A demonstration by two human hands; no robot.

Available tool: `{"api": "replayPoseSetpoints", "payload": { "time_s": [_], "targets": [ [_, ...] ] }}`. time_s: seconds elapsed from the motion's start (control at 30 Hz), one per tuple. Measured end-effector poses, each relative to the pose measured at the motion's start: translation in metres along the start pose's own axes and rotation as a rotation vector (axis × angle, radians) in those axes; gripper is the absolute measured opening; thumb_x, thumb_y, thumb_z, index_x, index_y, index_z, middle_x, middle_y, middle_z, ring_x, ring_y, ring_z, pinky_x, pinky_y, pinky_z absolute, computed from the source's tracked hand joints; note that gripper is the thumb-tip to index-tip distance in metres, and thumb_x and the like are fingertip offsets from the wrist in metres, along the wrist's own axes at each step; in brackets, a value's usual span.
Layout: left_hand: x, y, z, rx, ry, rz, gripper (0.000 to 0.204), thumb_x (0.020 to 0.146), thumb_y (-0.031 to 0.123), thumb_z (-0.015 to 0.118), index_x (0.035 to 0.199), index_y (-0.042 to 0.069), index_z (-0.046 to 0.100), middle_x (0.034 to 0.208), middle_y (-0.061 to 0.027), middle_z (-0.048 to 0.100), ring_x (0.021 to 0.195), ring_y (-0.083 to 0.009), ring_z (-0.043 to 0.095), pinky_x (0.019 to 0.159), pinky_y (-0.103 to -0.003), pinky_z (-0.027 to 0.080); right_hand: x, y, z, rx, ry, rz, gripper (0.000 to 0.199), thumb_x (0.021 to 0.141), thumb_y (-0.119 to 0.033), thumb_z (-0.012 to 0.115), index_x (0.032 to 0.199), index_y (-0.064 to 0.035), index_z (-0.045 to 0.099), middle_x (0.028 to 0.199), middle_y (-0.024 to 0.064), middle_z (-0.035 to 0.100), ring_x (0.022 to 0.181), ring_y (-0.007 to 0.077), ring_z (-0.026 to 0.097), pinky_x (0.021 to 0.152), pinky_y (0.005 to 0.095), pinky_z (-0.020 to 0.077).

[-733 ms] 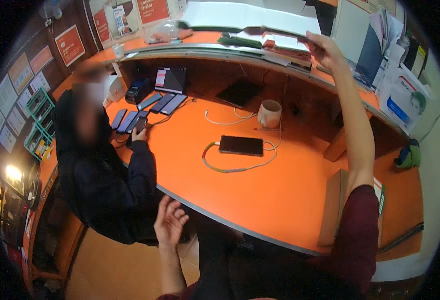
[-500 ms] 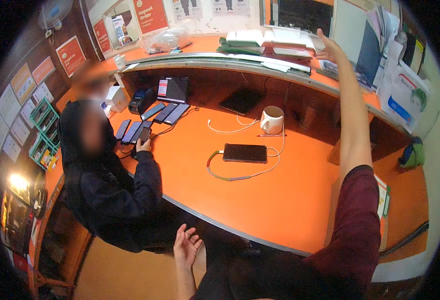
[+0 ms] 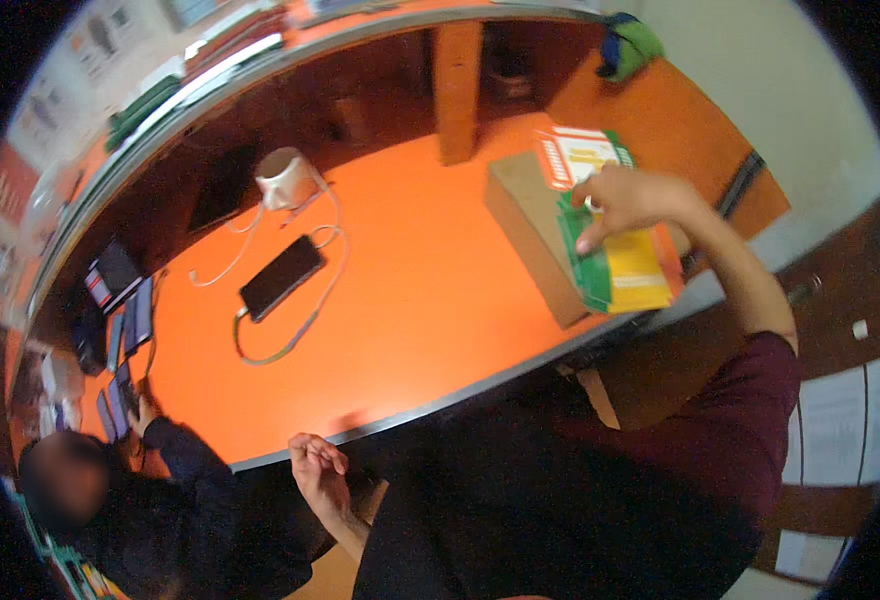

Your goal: The person folds flat paper sheets into small boxes, inserts them into a larger cardboard box, and then assembles a separate small box from a pre-printed sheet. The person handles multiple paper sheets and boxes throughout the clip.

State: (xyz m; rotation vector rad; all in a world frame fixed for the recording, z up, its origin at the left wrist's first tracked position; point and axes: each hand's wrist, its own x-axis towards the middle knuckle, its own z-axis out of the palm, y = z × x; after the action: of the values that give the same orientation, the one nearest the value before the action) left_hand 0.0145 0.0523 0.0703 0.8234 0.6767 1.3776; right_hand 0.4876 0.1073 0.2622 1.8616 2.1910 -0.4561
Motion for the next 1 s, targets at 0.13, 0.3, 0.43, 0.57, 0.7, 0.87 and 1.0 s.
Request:
{"api": "replayPoseSetpoints", "payload": {
  "time_s": [0.13,0.3,0.43,0.57,0.7,0.87,1.0],
  "targets": [
    [0.017,-0.013,0.041,-0.008,-0.175,-0.135,0.029,0.086,0.022,0.058,0.105,0.004,0.045,0.075,-0.009,0.054,0.055,-0.0123,0.046,0.051,-0.023,0.038,-0.032,-0.013,0.072,0.101,0.154,0.382,0.076,0.063,-0.063,0.065,0.102,0.0017,0.057,0.095,0.0241,0.059,0.09,0.0352,0.058,0.078,0.0419,0.0458],
    [0.008,-0.034,0.067,0.015,-0.302,-0.244,0.03,0.084,0.022,0.06,0.103,0.003,0.046,0.076,-0.0098,0.056,0.057,-0.0131,0.048,0.053,-0.023,0.04,-0.037,-0.031,0.105,0.027,0.425,0.465,0.081,0.062,-0.062,0.065,0.112,0.0,0.049,0.106,0.0253,0.05,0.099,0.0419,0.051,0.08,0.0504,0.0433],
    [-0.011,-0.041,0.061,-0.026,-0.271,-0.255,0.031,0.084,0.023,0.06,0.104,0.004,0.046,0.076,-0.0093,0.056,0.057,-0.0127,0.048,0.053,-0.023,0.04,-0.047,-0.033,0.105,0.074,0.322,0.441,0.088,0.057,-0.058,0.071,0.121,-0.005,0.045,0.11,0.0246,0.047,0.105,0.0433,0.046,0.082,0.0512,0.0424],
    [-0.022,-0.044,0.05,-0.074,-0.218,-0.277,0.032,0.084,0.025,0.06,0.104,0.005,0.046,0.076,-0.0078,0.055,0.057,-0.0123,0.048,0.053,-0.022,0.04,-0.056,-0.028,0.106,0.035,0.304,0.375,0.092,0.053,-0.055,0.075,0.126,-0.0104,0.042,0.113,0.0226,0.047,0.108,0.0405,0.045,0.085,0.05,0.0421],
    [-0.024,-0.044,0.05,-0.036,-0.222,-0.292,0.033,0.083,0.027,0.061,0.103,0.005,0.047,0.075,-0.0068,0.054,0.057,-0.0115,0.047,0.053,-0.022,0.039,-0.058,-0.02,0.11,-0.001,0.297,0.351,0.092,0.052,-0.053,0.076,0.128,-0.0141,0.041,0.12,0.0203,0.046,0.111,0.0375,0.044,0.087,0.05,0.0409],
    [-0.018,-0.045,0.056,-0.016,-0.217,-0.258,0.034,0.083,0.027,0.062,0.103,0.005,0.047,0.075,-0.0066,0.054,0.057,-0.0111,0.047,0.053,-0.022,0.039,-0.062,-0.008,0.111,-0.014,0.277,0.277,0.084,0.054,-0.05,0.076,0.125,-0.0148,0.046,0.122,0.0193,0.047,0.112,0.0362,0.045,0.088,0.0493,0.0402],
    [-0.017,-0.049,0.055,-0.026,-0.242,-0.257,0.035,0.083,0.028,0.062,0.104,0.005,0.046,0.075,-0.0058,0.053,0.056,-0.0116,0.046,0.051,-0.022,0.038,-0.066,0.001,0.105,0.101,0.334,0.221,0.072,0.057,-0.045,0.075,0.118,-0.0134,0.053,0.122,0.0188,0.049,0.112,0.0356,0.046,0.089,0.0463,0.0407]
  ]
}}
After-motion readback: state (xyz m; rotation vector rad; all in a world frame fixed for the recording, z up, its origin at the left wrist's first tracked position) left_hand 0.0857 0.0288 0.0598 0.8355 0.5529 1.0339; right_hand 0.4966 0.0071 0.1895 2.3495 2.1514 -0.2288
